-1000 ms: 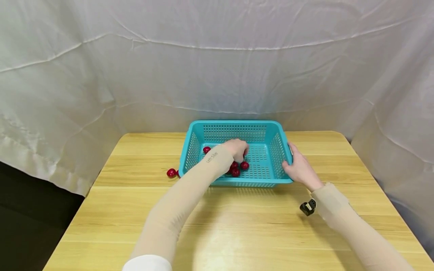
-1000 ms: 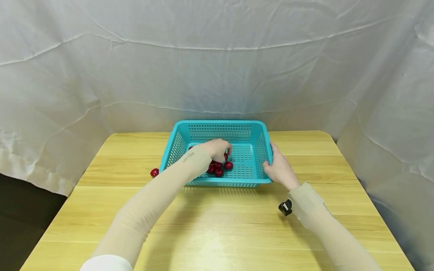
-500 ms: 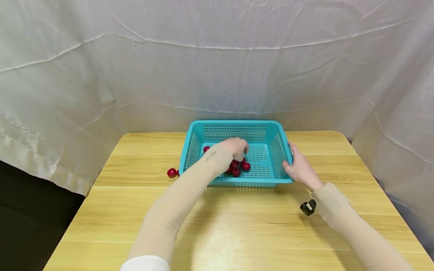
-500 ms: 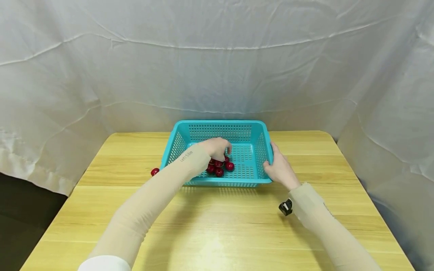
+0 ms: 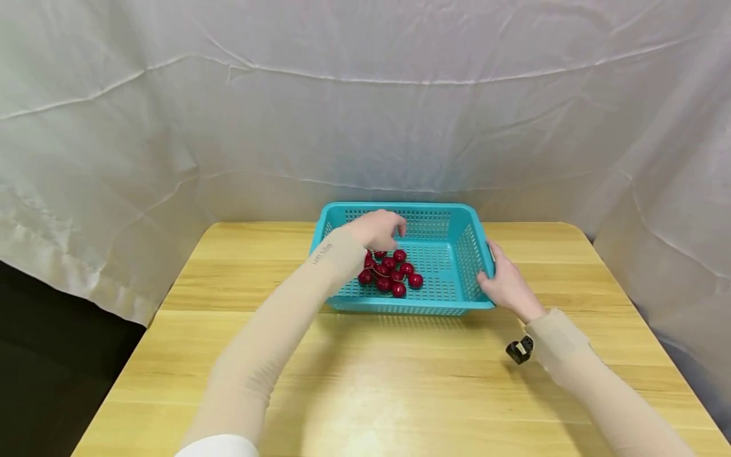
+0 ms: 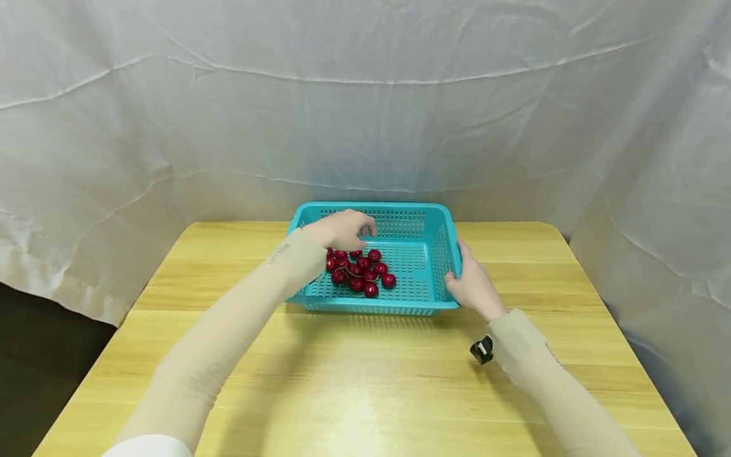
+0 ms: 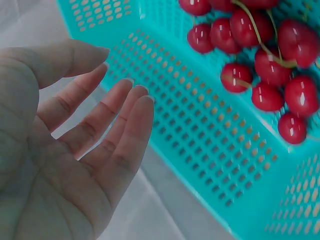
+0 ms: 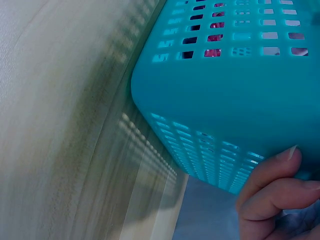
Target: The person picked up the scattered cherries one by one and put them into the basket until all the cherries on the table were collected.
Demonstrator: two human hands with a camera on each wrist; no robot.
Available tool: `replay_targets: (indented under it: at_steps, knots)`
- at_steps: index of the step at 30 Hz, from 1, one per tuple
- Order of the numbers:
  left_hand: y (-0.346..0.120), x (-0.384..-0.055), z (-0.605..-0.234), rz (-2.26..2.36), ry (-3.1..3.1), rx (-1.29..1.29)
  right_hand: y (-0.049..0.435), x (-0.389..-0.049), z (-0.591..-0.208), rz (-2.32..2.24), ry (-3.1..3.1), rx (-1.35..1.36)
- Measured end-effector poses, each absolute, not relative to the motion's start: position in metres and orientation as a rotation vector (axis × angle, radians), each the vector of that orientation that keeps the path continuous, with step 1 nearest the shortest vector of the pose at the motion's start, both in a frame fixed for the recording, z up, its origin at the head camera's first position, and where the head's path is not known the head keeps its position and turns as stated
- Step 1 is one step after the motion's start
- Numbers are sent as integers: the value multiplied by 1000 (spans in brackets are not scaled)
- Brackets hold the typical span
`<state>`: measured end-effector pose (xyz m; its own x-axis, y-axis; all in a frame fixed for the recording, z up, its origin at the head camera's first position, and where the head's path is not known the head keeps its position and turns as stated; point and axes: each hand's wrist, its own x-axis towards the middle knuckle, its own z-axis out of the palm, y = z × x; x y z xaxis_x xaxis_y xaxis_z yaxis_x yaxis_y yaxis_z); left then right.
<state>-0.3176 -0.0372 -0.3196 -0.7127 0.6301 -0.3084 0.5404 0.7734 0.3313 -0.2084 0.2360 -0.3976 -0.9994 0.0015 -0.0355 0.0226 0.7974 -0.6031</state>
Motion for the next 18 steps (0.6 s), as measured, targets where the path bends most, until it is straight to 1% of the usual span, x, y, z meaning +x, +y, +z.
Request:
replay_targets:
  at_steps: [11, 18]
  knots:
    - [-103, -332, -307, 493, 2689, 901, 236, -211, -397, -980, 2943, 17]
    - [-158, -329, -307, 576, 2758, 840, 235, -211, -398, -983, 2939, 16]
